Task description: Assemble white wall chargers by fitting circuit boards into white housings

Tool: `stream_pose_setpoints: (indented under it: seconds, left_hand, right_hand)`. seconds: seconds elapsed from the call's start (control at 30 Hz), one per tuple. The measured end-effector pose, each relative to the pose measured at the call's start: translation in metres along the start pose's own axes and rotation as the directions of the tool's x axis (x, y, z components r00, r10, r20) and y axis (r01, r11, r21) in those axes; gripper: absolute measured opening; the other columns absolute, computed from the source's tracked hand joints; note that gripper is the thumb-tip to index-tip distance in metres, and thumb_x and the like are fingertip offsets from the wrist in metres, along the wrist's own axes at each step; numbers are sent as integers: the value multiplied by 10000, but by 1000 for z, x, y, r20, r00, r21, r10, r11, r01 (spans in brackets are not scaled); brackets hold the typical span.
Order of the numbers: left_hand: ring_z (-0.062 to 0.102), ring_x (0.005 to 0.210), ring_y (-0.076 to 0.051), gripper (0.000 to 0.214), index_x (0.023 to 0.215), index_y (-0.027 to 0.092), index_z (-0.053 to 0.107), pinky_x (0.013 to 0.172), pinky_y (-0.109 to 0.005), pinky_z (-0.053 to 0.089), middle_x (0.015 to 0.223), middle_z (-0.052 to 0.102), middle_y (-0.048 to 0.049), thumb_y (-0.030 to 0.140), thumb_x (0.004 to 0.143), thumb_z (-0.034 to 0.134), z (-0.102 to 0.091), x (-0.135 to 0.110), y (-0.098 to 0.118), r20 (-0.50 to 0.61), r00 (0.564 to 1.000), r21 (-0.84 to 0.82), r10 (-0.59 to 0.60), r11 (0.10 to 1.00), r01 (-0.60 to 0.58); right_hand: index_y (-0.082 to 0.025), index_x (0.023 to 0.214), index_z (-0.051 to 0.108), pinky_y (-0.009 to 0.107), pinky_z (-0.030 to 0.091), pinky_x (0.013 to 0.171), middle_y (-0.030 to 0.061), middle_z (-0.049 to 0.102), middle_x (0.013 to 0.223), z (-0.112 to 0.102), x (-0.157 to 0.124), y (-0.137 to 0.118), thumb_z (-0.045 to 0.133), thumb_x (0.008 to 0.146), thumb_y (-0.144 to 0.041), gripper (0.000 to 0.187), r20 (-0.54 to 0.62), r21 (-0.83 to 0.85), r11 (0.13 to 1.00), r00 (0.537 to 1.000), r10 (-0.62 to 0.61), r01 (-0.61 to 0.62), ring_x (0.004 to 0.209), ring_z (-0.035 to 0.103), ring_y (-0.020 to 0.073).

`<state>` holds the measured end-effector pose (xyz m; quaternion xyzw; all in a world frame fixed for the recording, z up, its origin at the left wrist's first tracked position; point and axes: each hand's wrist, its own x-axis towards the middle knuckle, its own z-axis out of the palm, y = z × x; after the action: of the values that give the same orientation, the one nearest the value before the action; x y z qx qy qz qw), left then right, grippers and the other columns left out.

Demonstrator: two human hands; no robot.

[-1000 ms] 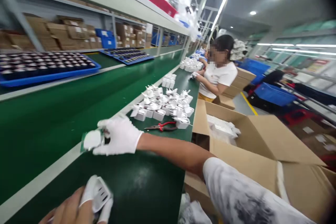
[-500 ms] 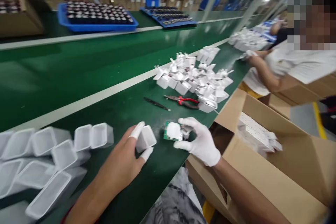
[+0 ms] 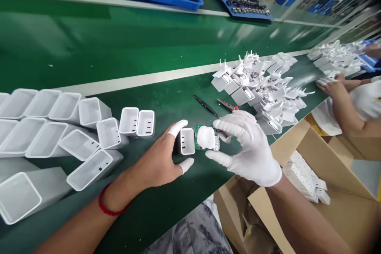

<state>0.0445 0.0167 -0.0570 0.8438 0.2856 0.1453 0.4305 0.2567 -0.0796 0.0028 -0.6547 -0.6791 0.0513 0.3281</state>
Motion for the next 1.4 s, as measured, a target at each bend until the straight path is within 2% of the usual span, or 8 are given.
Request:
stream_pose_setpoints:
  seconds: [0.1, 0.23, 0.47, 0.57, 0.63, 0.8, 0.93, 1.4]
  left_hand:
    - [396, 1400, -246, 707, 1458, 160, 296, 1169, -368, 366, 1515, 384, -115, 282, 832, 602, -4, 0, 1, -5, 995, 69, 103, 992, -103]
    - [570, 1202, -327, 696, 1348, 125, 449, 993, -440, 512, 1401, 476, -150, 441, 777, 693, -1, 0, 10, -61, 998, 208, -22, 977, 34]
    - [612, 648, -208, 353, 905, 219, 594, 537, -300, 425, 749, 602, 3, 516, 737, 682, -17, 2, 35, 150, 947, 190, -285, 948, 255]
    - [565, 571, -198, 476, 838, 223, 580, 496, -296, 388, 651, 549, 32, 619, 633, 746, -26, 3, 37, 255, 917, 161, -306, 949, 272]
    - [615, 737, -240, 589, 1001, 196, 594, 610, -332, 472, 807, 610, -11, 608, 616, 765, -26, 2, 31, 198, 963, 157, -186, 975, 156]
    - [368, 1335, -290, 666, 1372, 187, 402, 1079, -413, 396, 1474, 383, -111, 244, 762, 663, -10, 3, 9, 232, 940, 47, 251, 962, -269]
    - [476, 1197, -254, 429, 1229, 201, 507, 984, -379, 468, 1234, 567, -82, 160, 816, 614, 5, 8, 4, 224, 953, -22, 203, 979, -203]
    - [474, 1213, -217, 498, 1264, 152, 491, 1037, -315, 430, 1224, 566, -64, 182, 807, 686, 15, 8, -6, 46, 987, 59, 153, 986, -156]
  right_hand:
    - [-261, 1057, 676, 472, 548, 829, 60, 707, 926, 1, 0, 4, 854, 621, -513, 534, 64, 324, 874, 930, 362, -362, 807, 663, 244]
    - [-185, 1016, 697, 397, 576, 717, 88, 742, 956, 4, 0, 15, 764, 698, -581, 512, 334, 619, 425, 711, 618, -660, 784, 691, 234]
    - [-189, 1025, 694, 394, 578, 705, 99, 740, 992, 6, -5, 22, 728, 740, -561, 470, 346, 637, 406, 714, 609, -655, 802, 695, 240]
    - [-222, 1083, 679, 433, 568, 815, 87, 724, 1071, 0, -13, 18, 854, 641, -462, 532, 229, 623, 503, 754, 615, -599, 900, 686, 256]
    - [-243, 1112, 672, 453, 555, 840, 74, 708, 1066, -6, -18, 14, 885, 612, -422, 573, 138, 523, 659, 817, 560, -540, 904, 670, 255]
    - [-239, 1123, 645, 459, 513, 846, 69, 657, 1020, -23, -15, -6, 856, 665, -381, 523, 57, 32, 994, 993, 104, -106, 923, 633, 260]
    - [-184, 1119, 608, 477, 480, 810, 72, 648, 859, -24, -5, -21, 816, 702, -407, 517, 168, -194, 962, 972, -162, 193, 834, 624, 264]
    - [-154, 911, 656, 416, 388, 765, 82, 683, 848, -9, 28, -33, 640, 825, -504, 361, 393, -436, 773, 870, -298, 461, 858, 623, 284]
